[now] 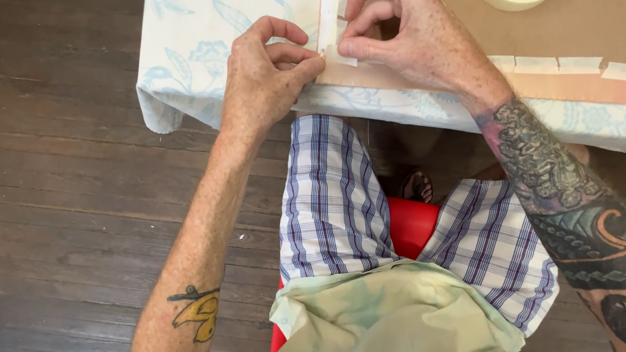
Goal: Applying small strips of masking tape to the edges of a board to secure fabric tabs.
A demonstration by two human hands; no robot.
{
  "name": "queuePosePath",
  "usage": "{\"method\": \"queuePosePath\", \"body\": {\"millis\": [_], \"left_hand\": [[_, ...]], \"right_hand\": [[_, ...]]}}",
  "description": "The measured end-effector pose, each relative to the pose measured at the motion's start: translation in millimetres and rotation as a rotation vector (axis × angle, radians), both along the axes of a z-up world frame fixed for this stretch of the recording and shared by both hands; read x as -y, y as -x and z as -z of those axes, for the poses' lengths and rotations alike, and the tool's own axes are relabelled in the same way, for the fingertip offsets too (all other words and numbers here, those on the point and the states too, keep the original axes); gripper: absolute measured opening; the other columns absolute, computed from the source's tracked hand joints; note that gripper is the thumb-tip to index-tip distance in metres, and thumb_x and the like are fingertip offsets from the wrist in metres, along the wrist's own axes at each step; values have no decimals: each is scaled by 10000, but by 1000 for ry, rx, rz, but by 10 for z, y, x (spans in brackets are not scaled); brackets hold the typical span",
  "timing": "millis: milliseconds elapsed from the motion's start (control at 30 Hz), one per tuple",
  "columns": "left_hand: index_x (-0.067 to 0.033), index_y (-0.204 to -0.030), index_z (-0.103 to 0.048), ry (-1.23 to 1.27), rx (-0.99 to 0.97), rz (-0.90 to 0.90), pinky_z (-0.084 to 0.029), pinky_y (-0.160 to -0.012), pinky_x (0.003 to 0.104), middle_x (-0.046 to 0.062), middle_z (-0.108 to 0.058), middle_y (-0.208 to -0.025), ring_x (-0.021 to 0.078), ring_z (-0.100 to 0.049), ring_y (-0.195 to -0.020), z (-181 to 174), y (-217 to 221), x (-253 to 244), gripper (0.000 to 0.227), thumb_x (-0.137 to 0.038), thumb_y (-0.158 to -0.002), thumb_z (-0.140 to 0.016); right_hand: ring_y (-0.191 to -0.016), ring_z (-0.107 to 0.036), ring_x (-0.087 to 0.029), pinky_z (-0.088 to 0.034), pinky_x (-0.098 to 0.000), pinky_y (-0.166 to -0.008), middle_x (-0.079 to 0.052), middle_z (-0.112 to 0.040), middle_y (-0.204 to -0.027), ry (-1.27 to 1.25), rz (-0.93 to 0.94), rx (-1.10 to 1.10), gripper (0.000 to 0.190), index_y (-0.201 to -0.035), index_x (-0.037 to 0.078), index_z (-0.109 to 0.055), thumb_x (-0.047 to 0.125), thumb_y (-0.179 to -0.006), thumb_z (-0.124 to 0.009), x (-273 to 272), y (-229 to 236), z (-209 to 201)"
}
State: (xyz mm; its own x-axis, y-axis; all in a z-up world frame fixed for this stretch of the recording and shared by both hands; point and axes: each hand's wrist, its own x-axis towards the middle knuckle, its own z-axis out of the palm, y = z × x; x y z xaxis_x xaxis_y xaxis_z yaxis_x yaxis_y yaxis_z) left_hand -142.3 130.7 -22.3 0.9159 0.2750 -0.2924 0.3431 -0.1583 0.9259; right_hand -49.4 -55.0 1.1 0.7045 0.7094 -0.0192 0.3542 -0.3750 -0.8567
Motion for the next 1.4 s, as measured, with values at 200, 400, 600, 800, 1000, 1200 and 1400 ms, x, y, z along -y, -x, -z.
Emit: {"method": "queuePosePath", "body": {"millis": [200,400,600,800,1000,1200,1400], "left_hand": [[-143,-1010,-607,-18,22,11,-526,-570,222,-14,-798,-782,55,-650,-608,30,0,-8,240,-109,-862,-793],[-139,-1011,-607,1,17,0,-520,-518,221,-14,-789,-777,60,-634,-596,12,4,3,244,-97,-860,-794],[-134,-1027,-603,12,10,8,-510,-537,213,-10,-797,-799,61,-641,-616,4,8,-1,250,-88,-867,-788],[-141,-1028,-601,-9,-35,0,-521,-543,217,-22,-795,-799,63,-646,-640,-34,-4,10,243,-87,-871,-779],[-134,-1015,-596,17,-17,-7,-518,-503,206,-20,-784,-781,52,-641,-625,-21,-3,11,246,-73,-857,-774],[-130,-1032,-590,22,19,8,-526,-504,203,-14,-778,-787,50,-653,-620,19,6,-5,246,-86,-897,-791],[-136,-1028,-594,22,5,-11,-549,-516,202,-11,-778,-792,43,-665,-631,-11,11,9,241,-81,-899,-790]], "right_hand": [[-704,-526,-46,-435,-236,-701,46,-763,-841,-12,7,-4,215,-1023,131,-581,143,-948,-782,-11,3,8],[-692,-510,-35,-415,-226,-684,73,-724,-781,-18,23,33,224,-1004,141,-606,158,-935,-818,-11,-22,120],[-707,-545,-38,-428,-232,-709,67,-743,-803,-21,26,48,213,-986,143,-611,151,-931,-817,-19,-12,118],[-747,-600,-33,-446,-231,-736,59,-753,-818,-38,33,58,200,-992,140,-633,136,-919,-818,-23,8,102],[-772,-618,-26,-462,-236,-769,69,-748,-801,-41,33,77,197,-1001,133,-656,141,-913,-831,-16,-14,140],[-784,-648,-25,-492,-245,-832,74,-739,-770,-78,17,105,167,-974,118,-664,127,-913,-819,-17,-16,116],[-792,-692,-45,-530,-256,-841,56,-751,-770,-77,8,107,166,-981,111,-673,130,-920,-826,-26,-20,115]]}}
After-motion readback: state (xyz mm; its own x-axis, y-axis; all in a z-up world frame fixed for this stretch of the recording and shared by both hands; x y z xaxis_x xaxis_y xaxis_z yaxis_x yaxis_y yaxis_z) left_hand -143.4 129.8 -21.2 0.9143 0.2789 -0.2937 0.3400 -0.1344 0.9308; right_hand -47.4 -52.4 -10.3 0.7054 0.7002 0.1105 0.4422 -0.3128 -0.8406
